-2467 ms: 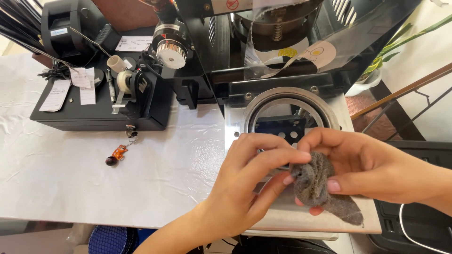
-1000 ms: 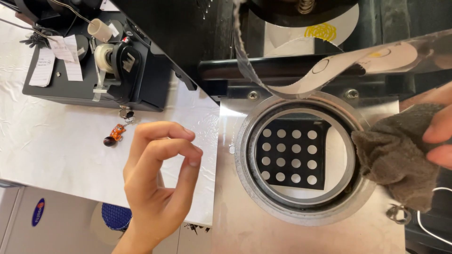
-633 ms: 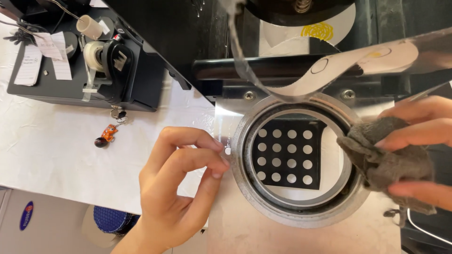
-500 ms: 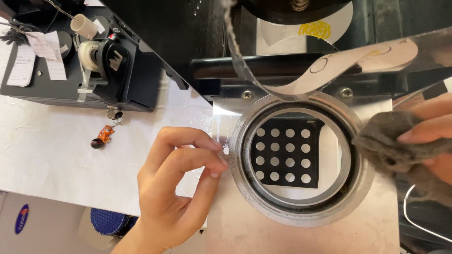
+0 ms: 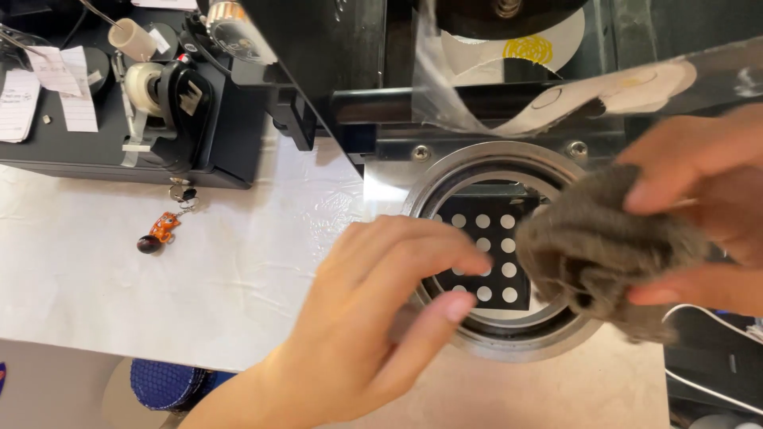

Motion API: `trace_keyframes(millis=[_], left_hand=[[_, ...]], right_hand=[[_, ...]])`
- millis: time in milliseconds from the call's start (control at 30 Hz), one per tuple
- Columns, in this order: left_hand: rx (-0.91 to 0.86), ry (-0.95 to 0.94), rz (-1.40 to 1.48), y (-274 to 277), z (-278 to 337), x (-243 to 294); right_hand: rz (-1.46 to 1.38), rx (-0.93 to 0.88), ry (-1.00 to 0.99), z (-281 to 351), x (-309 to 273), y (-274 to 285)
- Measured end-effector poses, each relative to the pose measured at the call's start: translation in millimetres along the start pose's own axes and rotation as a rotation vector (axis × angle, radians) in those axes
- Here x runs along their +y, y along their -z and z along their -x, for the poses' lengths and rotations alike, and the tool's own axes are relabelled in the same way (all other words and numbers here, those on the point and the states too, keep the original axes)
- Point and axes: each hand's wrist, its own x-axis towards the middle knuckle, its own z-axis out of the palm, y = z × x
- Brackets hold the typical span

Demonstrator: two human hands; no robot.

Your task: Cleaning a cup sealer machine and washing a cleaning cloth.

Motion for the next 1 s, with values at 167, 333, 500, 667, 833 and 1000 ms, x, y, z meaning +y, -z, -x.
trace_keyframes(millis=[167,333,500,667,833,1000], left_hand=[[-0.019,0.052,0.177,-11,-11,6],[0.008,0.048,0.316,-24,-18,4],[0.014,-0.109,0.133,-22,-22,7],[-0.028,-0.098,0.329,-30,-23,7],[-0.211,0.149,0.605,-38,-32,17],[-0.264,0.032,0.608,-47,-33,19]], right_hand=[[-0.065,-0.018,0.006,-36,-29,-49],[-0.017,0.003,0.068,-33,-32,-42],[-0.002,0.011,0.003,0,-13,-19],[0.024,-0.019,-0.078,25,15,19],[-0.097,-0.096,-0.256,15,-1,22],[-0.122,-0.066,-0.083,10,-14,-1]])
